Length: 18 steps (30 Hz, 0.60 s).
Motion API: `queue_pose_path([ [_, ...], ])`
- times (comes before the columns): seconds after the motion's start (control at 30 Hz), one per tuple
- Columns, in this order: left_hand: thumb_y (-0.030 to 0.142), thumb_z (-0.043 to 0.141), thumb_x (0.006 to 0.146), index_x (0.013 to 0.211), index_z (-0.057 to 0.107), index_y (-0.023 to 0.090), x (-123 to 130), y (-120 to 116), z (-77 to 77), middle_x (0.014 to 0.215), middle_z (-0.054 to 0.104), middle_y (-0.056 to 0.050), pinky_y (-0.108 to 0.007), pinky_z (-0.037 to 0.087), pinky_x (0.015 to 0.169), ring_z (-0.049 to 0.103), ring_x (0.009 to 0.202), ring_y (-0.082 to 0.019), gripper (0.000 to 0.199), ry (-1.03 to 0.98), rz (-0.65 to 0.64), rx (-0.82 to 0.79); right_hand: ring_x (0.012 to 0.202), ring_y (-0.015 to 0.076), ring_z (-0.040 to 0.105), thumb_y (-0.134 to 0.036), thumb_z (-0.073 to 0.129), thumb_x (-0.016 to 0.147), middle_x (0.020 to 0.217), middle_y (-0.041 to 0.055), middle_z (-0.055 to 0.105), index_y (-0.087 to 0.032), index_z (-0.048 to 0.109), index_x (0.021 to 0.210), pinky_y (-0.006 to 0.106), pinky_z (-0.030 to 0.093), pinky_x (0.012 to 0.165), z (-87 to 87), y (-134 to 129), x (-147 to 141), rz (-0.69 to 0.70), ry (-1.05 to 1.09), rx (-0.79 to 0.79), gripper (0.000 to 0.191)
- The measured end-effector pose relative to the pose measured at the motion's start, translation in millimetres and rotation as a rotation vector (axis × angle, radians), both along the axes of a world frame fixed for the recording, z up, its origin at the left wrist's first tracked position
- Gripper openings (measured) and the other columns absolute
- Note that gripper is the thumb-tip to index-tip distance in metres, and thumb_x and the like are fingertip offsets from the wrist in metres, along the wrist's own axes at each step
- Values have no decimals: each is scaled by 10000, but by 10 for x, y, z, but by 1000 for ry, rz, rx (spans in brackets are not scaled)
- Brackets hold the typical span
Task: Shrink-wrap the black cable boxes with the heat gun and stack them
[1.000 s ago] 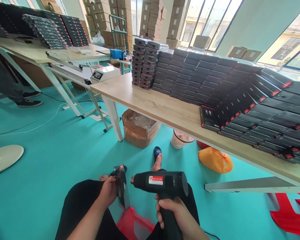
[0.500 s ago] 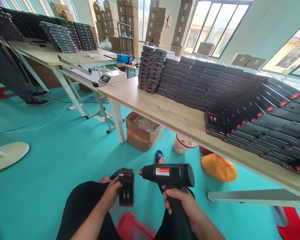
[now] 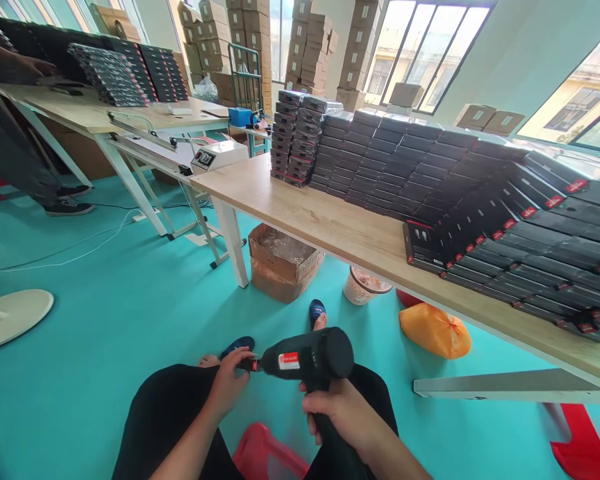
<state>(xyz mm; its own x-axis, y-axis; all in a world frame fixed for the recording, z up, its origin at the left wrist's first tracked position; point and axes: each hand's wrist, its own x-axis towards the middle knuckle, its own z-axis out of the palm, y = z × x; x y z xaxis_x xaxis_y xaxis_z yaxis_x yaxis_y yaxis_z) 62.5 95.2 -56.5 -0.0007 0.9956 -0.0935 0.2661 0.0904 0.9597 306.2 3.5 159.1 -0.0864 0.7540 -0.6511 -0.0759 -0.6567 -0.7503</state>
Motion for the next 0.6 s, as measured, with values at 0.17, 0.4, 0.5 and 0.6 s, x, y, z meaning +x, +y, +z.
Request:
queue_pose_path([
  [0.17, 35, 645, 570, 881, 813, 277, -17, 21, -54, 1197, 702, -106, -546, 350, 1149, 581, 1227, -352, 428, 16, 30, 62, 478, 153, 514, -321, 685, 668, 514, -24, 606, -168, 633, 901, 305, 424, 529, 19, 10, -27, 7, -11, 54, 283],
  [0.4, 95, 652, 611, 895, 803, 267, -45, 55, -112, 1220, 693, -116, -547, 387, 1122, 587, 1229, -352, 365, 36, 20, 74, 464, 150, 515, -299, 691, 629, 496, -25, 618, -157, 636, 909, 306, 420, 540, 44, -1, -95, 18, 48, 56, 319],
  [0.5, 102, 638, 603, 899, 796, 267, -59, 67, -118, 1215, 697, -105, -531, 376, 1142, 594, 1232, -339, 374, 8, 45, 72, 485, 149, 523, -316, 682, 657, 507, -30, 612, -160, 637, 906, 300, 428, 546, -12, -21, -52, -92, -40, 46, 298],
  [0.6, 126, 649, 599, 896, 792, 268, -64, 86, -110, 1202, 704, -100, -527, 366, 1156, 598, 1228, -335, 359, -16, 52, 75, 456, 141, 509, -302, 686, 653, 498, -21, 620, -155, 640, 890, 291, 403, 524, -53, -70, -21, -59, -7, -5, 282],
])
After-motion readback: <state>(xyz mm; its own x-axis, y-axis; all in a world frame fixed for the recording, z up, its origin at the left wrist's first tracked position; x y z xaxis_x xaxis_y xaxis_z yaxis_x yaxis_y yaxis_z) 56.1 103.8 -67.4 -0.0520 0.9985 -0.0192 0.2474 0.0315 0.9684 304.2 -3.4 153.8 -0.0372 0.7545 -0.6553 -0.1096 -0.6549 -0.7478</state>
